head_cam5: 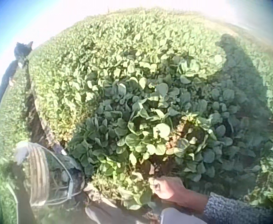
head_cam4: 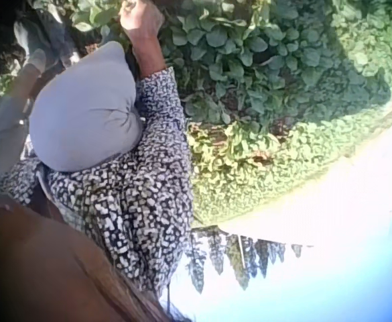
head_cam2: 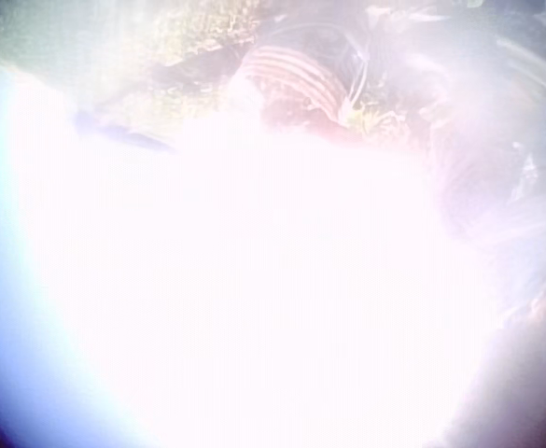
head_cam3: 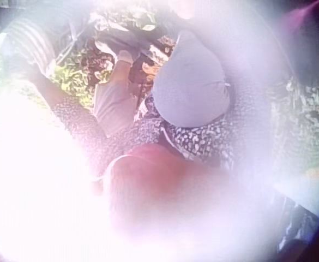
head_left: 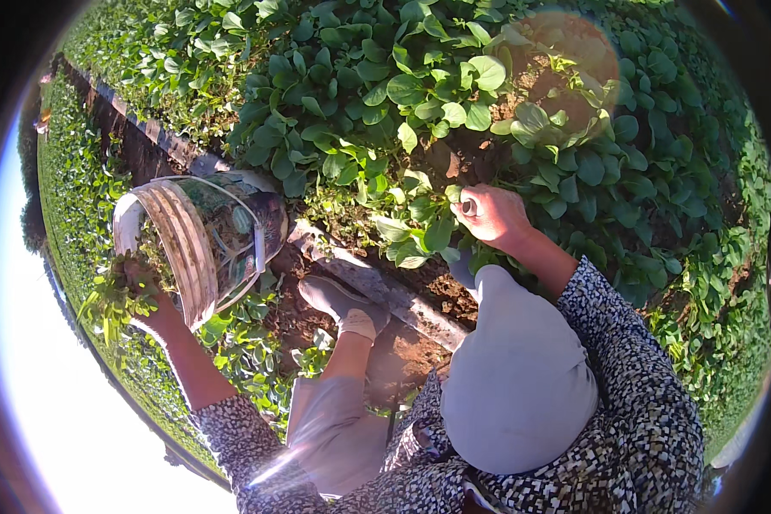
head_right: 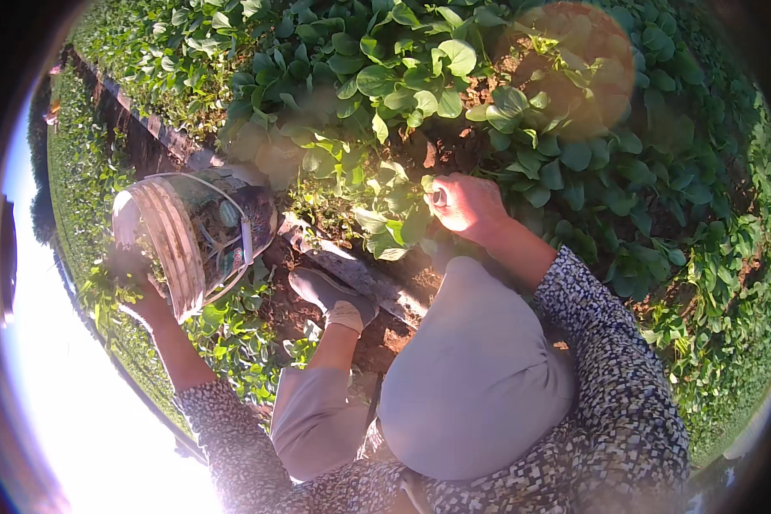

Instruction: The person harvests green leafy plants using a hand tool to loosen the soil and cut the roots, then gathers the plants by hand and places them into a plastic bucket.

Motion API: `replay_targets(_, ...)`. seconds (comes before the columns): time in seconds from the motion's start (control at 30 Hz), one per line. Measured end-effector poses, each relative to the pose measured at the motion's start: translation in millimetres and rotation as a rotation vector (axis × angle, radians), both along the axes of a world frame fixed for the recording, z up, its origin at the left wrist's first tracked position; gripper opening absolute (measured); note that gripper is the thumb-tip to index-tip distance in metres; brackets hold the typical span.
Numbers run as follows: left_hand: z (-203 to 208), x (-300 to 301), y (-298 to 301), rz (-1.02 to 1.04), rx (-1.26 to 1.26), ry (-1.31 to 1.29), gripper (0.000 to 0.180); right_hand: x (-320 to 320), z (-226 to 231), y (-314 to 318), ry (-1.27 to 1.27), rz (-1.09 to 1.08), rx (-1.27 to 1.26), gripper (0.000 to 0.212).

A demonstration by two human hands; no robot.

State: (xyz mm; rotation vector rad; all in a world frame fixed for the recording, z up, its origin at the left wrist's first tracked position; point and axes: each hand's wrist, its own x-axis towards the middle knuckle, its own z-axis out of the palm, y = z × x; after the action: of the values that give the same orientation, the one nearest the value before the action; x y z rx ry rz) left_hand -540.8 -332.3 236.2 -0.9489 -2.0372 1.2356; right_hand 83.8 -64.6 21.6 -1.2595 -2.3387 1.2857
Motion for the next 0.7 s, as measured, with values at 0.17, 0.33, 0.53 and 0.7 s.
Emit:
replay_targets(0.17, 25, 159, 139, 0.073, 0.718, -0.700, 0.063, 33, 1, 5, -0.125, -0.049, 0.052, 0.025)
replay_targets(0.33, -45, 328, 190, -0.513, 1.313, -1.494, 0.018, 43, -3, -2, -0.065, -0.090, 0.134, 0.027)
replay_targets(0.53, -243, 447, 282, 0.372, 0.874, -2.115, 0.044, 10, 21, 24, 0.003, -0.192, -0.005, 0.035)
replay_targets(0.7, -267, 459, 322, 0.832, 1.183, -2.103, 0.066, 31, 29, 23, -0.065, -0.274, -0.088, 0.033)
